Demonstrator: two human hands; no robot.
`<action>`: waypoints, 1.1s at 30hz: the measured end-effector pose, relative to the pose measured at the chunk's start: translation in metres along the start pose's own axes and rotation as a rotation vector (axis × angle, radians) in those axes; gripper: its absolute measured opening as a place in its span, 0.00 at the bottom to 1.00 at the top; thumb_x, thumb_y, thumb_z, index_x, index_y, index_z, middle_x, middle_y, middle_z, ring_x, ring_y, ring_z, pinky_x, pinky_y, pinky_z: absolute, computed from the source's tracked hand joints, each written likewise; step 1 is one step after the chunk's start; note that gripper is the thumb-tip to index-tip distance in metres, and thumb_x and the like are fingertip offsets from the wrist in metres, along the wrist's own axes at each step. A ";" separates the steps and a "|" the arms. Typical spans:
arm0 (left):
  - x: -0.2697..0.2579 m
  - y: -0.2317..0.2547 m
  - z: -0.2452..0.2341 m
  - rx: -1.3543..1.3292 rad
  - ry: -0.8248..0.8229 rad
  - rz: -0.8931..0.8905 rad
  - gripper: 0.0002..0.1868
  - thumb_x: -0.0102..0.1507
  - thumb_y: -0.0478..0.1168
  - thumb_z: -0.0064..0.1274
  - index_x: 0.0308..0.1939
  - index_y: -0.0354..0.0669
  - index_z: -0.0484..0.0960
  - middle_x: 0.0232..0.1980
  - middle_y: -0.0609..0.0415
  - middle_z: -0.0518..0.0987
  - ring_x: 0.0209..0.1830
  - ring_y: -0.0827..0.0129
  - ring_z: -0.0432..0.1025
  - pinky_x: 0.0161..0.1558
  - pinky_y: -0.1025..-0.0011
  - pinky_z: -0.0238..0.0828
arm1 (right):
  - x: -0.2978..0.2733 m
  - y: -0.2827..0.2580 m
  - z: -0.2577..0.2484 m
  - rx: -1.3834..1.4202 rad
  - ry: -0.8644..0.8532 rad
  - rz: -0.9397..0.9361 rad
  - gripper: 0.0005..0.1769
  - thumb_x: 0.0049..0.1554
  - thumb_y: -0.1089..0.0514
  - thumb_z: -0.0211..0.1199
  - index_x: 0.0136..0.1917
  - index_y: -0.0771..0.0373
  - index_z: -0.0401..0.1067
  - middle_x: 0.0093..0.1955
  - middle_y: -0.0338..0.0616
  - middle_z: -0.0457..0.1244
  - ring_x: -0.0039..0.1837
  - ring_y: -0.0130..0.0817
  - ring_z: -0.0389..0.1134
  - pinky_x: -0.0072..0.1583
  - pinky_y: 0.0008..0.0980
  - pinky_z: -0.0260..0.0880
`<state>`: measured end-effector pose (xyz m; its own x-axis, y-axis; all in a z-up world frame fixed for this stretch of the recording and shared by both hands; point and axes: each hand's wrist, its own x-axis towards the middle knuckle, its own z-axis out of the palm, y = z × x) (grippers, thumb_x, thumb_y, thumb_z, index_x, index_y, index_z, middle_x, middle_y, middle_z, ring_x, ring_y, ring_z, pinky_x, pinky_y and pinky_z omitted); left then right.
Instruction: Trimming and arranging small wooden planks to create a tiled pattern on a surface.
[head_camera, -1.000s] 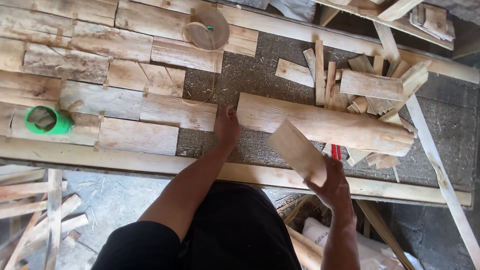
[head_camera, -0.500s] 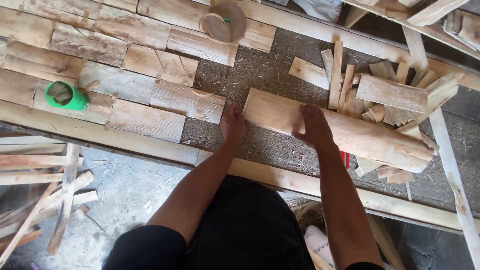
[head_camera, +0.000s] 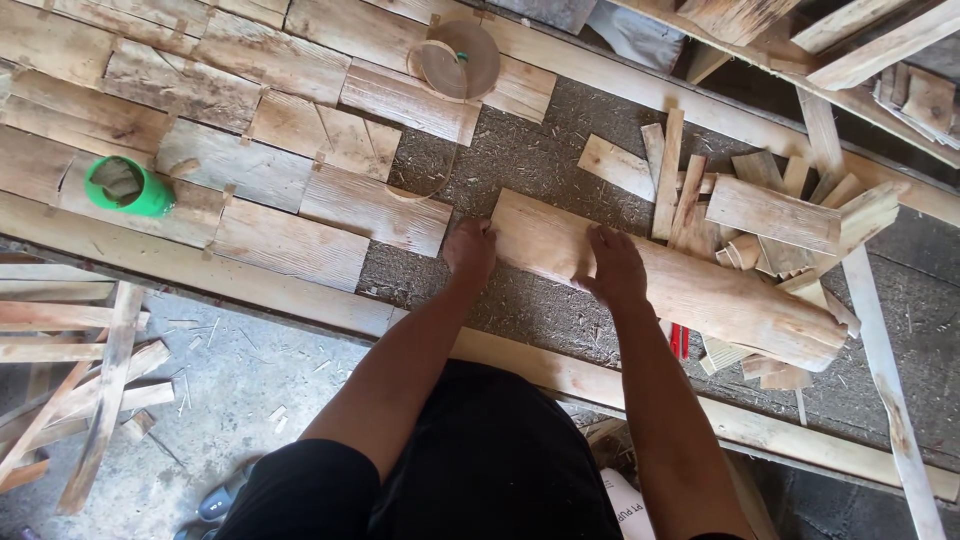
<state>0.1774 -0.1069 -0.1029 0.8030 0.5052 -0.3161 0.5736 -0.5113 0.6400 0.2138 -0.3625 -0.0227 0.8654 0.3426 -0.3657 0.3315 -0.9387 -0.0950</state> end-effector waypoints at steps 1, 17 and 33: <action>0.000 0.006 -0.006 -0.002 -0.001 0.002 0.13 0.59 0.45 0.66 0.47 0.51 0.89 0.51 0.53 0.85 0.46 0.60 0.81 0.48 0.60 0.77 | 0.000 0.002 0.006 -0.002 0.001 0.002 0.63 0.43 0.37 0.79 0.82 0.53 0.49 0.83 0.41 0.47 0.83 0.49 0.44 0.80 0.44 0.44; 0.015 0.004 0.004 0.077 -0.007 0.007 0.09 0.55 0.46 0.70 0.36 0.51 0.88 0.39 0.52 0.86 0.39 0.58 0.81 0.41 0.58 0.76 | -0.017 0.032 0.106 0.735 0.644 0.522 0.20 0.57 0.58 0.73 0.61 0.64 0.76 0.52 0.44 0.70 0.51 0.33 0.71 0.56 0.34 0.74; 0.028 -0.003 0.008 0.080 -0.079 -0.110 0.06 0.57 0.48 0.69 0.34 0.57 0.89 0.34 0.61 0.86 0.30 0.72 0.79 0.36 0.67 0.76 | -0.017 0.029 0.094 1.117 0.650 0.648 0.15 0.54 0.60 0.74 0.55 0.62 0.81 0.49 0.40 0.73 0.48 0.23 0.73 0.54 0.25 0.75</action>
<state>0.1992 -0.0968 -0.1191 0.7433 0.5066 -0.4369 0.6670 -0.5111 0.5421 0.1737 -0.3994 -0.1063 0.8620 -0.4755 -0.1754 -0.3763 -0.3686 -0.8500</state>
